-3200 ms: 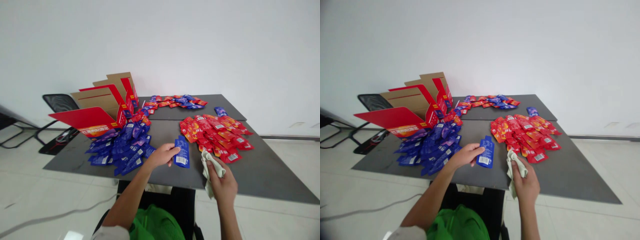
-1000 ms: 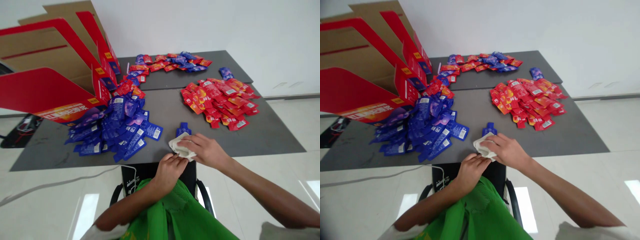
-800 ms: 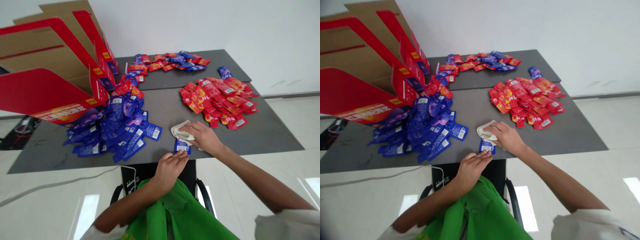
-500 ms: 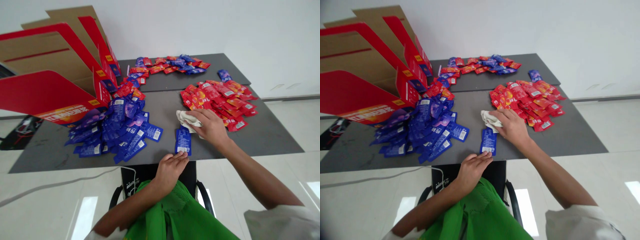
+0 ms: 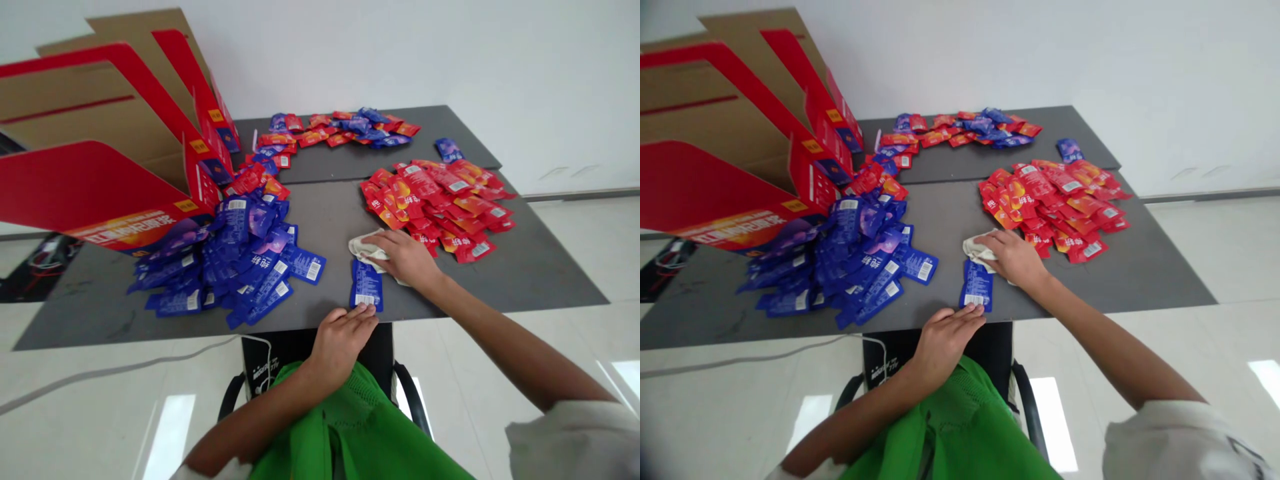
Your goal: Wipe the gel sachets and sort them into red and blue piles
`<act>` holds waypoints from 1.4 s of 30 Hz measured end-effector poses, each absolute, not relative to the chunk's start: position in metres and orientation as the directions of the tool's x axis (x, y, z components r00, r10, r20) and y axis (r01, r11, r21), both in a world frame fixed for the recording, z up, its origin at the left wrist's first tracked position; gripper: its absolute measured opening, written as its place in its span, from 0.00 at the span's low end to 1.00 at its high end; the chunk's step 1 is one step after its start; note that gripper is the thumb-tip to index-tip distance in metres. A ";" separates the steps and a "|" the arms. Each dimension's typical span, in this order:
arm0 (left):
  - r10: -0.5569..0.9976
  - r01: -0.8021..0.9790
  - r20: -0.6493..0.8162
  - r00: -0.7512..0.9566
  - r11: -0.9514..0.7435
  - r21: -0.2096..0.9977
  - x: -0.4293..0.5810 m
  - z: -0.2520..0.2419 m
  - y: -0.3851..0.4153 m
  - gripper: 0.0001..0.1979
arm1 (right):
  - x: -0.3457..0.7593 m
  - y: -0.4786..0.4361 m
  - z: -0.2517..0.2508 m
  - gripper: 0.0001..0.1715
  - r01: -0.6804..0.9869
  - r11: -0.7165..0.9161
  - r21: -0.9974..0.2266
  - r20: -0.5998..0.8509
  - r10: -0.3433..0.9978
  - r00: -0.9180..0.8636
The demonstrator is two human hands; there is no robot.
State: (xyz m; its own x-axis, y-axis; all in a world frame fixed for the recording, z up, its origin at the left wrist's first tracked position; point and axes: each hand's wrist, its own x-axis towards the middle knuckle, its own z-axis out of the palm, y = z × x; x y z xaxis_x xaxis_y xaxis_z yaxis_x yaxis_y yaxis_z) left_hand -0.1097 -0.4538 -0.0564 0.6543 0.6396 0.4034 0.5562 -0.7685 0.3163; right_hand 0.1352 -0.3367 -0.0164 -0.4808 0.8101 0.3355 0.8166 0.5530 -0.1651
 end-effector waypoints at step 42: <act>0.911 0.893 0.128 0.392 -0.410 0.185 -0.050 -0.012 -0.351 0.24 | 0.164 -0.473 -0.052 0.29 0.564 -0.043 -0.824 0.335 0.767 0.547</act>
State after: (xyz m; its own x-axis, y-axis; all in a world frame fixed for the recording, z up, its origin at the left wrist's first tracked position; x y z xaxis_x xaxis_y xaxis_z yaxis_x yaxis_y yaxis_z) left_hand -0.0497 -0.3507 -0.0121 0.3920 0.9111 0.1276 0.8930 -0.4102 0.1852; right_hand 0.1641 -0.4733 -0.0522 0.5472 0.7673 0.3345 0.5644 -0.0431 -0.8244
